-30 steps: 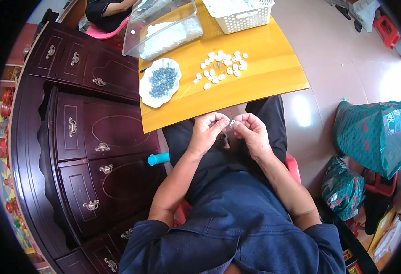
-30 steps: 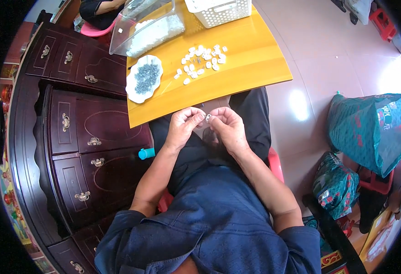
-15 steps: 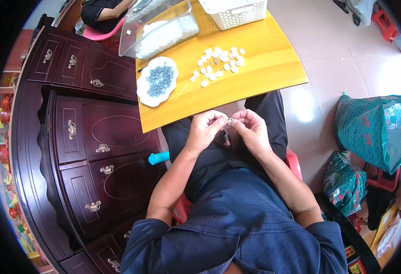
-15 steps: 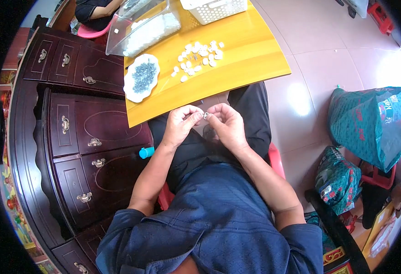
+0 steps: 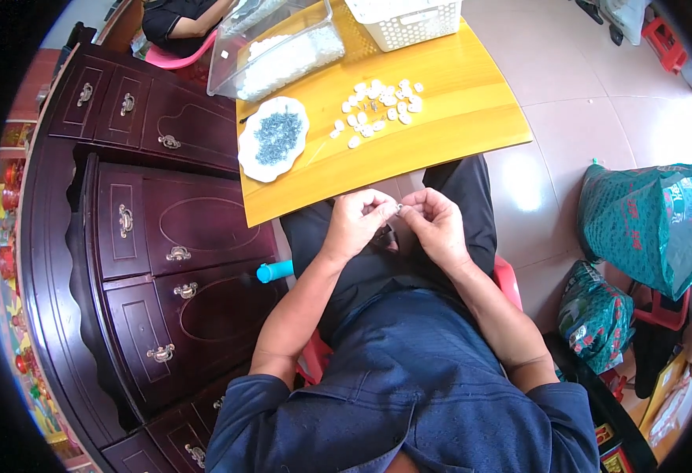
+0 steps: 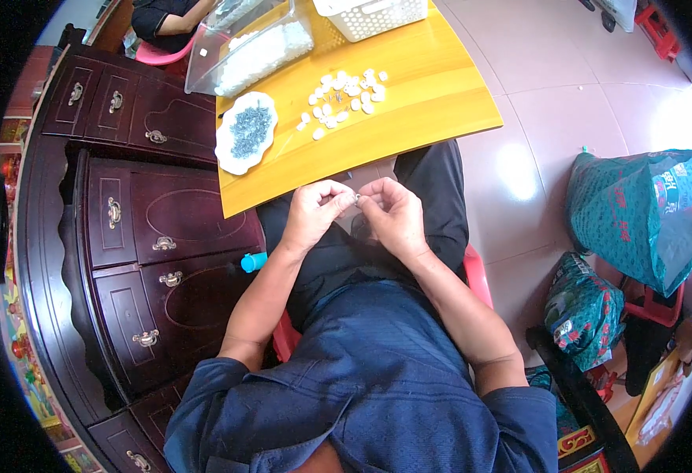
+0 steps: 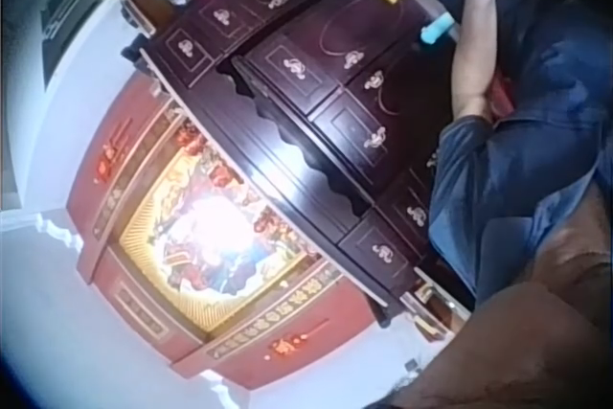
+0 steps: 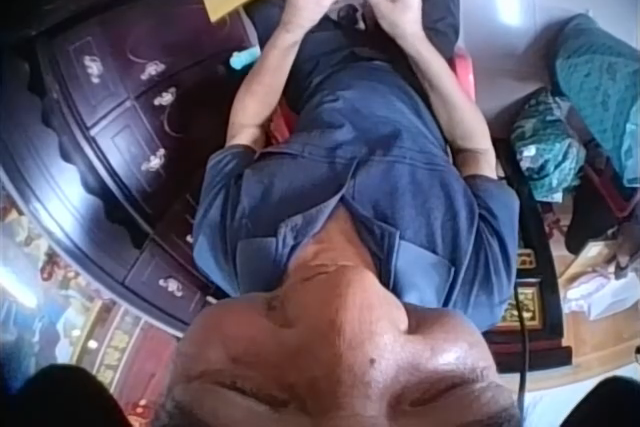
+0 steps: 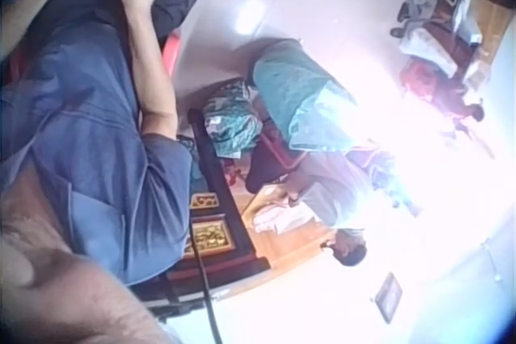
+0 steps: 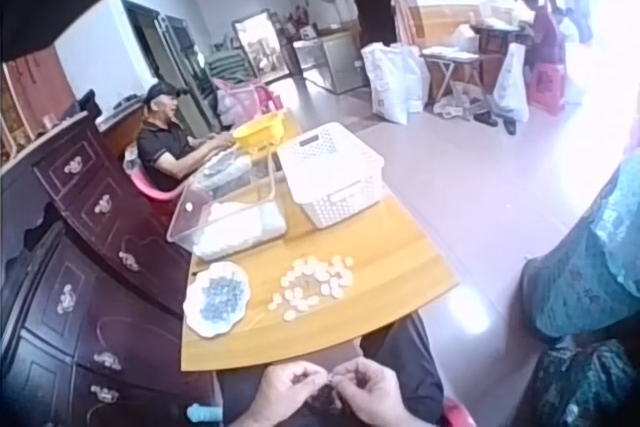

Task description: Assembling small plastic components by inserting pins into them at a workspace.

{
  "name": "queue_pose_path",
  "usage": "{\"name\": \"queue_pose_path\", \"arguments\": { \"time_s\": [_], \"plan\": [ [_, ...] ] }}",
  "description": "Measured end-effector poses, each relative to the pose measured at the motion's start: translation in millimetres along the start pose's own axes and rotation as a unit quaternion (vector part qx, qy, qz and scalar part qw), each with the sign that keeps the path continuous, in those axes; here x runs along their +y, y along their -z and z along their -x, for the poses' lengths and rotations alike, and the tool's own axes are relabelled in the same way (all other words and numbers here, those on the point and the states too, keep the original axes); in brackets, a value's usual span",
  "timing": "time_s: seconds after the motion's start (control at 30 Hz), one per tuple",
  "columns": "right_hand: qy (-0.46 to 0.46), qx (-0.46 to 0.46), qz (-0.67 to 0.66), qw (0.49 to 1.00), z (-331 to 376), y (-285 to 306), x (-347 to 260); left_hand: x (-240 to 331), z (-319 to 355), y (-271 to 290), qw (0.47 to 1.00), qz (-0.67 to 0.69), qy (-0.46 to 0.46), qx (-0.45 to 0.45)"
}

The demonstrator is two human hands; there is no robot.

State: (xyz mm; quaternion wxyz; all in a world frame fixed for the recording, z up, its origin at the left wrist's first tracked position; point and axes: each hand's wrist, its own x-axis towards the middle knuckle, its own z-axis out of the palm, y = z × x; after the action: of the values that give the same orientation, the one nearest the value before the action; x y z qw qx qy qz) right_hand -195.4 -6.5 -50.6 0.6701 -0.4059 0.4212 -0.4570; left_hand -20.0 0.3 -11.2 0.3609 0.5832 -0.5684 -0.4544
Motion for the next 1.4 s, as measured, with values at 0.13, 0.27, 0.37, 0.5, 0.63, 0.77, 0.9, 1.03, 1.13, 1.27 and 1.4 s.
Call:
{"name": "queue_pose_path", "arguments": {
  "time_s": [0.13,0.27,0.37,0.5,0.63,0.77,0.9,1.03,1.13,1.27,1.4],
  "plan": [
    [-0.008,-0.025,-0.047,0.999,-2,1,-4,3,3,4,0.992,0.119,0.035,-0.007],
    [-0.014,-0.021,-0.080,0.996,-1,-1,-6,7,4,8,0.992,0.121,0.034,0.016],
    [-0.025,-0.024,-0.081,0.996,0,0,-8,6,5,5,0.996,0.082,-0.011,0.009],
    [-0.047,-0.027,-0.051,0.997,1,0,-11,8,5,0,0.999,0.025,-0.028,0.023],
    [-0.046,-0.026,-0.042,0.998,0,2,-5,7,3,-2,0.999,-0.012,-0.037,0.013],
    [-0.049,-0.027,-0.055,0.997,1,3,-4,9,2,-1,1.000,0.002,0.008,-0.002],
    [-0.030,-0.033,-0.076,0.996,0,1,-11,19,-4,13,0.999,0.037,0.017,-0.030],
    [-0.023,-0.021,-0.110,0.993,-3,5,-7,10,-27,40,0.991,-0.069,-0.081,0.085],
    [-0.012,-0.017,-0.138,0.990,-1,0,-12,-3,-56,61,0.945,-0.237,-0.144,0.172],
    [-0.048,-0.022,-0.140,0.989,1,1,-13,-6,-73,57,0.926,-0.312,-0.114,0.180],
    [-0.058,-0.027,-0.149,0.987,0,3,-11,-9,-84,56,0.889,-0.375,-0.185,0.185]
  ]
}}
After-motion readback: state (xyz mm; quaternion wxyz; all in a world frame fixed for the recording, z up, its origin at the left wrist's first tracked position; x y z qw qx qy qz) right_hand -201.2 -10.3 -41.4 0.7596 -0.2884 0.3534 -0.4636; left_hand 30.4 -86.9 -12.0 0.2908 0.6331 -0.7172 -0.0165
